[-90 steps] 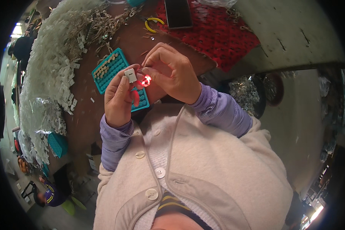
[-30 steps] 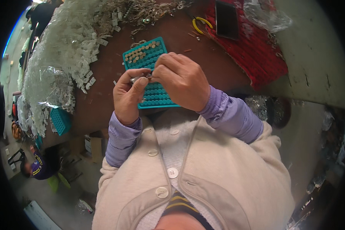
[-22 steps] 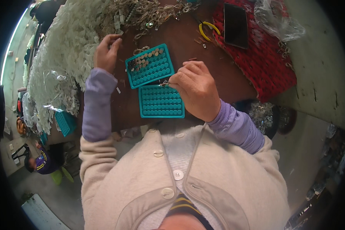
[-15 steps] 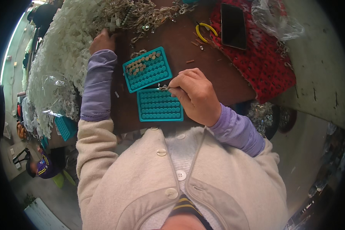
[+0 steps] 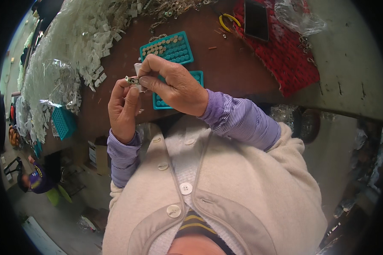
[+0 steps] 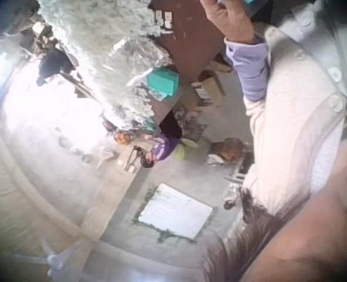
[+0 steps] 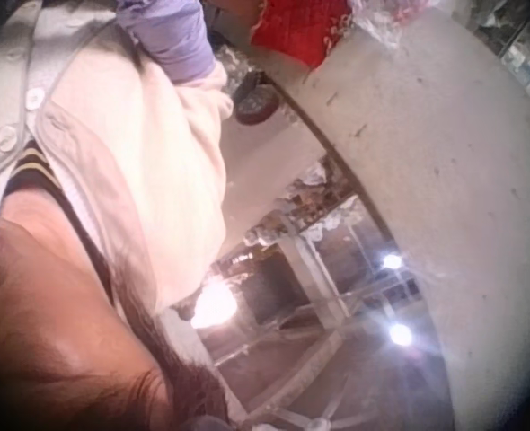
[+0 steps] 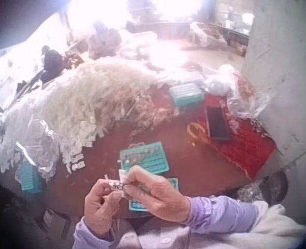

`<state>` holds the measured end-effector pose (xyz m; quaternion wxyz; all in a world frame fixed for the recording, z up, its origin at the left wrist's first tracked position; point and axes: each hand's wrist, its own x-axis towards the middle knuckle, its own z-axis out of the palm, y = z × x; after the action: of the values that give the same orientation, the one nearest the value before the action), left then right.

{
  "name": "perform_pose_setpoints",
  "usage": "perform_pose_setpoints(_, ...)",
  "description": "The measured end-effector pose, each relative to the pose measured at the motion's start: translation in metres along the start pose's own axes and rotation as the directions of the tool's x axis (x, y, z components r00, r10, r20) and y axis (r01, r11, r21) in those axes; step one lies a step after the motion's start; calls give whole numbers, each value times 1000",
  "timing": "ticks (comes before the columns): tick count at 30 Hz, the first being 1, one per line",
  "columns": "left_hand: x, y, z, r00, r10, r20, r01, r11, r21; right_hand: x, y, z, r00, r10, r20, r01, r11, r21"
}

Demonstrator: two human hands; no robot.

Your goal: The person assembles small white LED modules by inserting round components into slots and testing each unit with a phone flashlight. They repeat this process for multiple modules, placing finished units into a teal tray.

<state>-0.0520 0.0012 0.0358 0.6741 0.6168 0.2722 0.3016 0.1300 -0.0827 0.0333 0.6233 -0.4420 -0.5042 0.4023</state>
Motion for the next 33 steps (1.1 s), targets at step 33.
perform_pose_setpoints(33,10,-19,27,953,-303,-31,281,913,-296,-28,7,-25,942,-336,-25,175,552,-815)
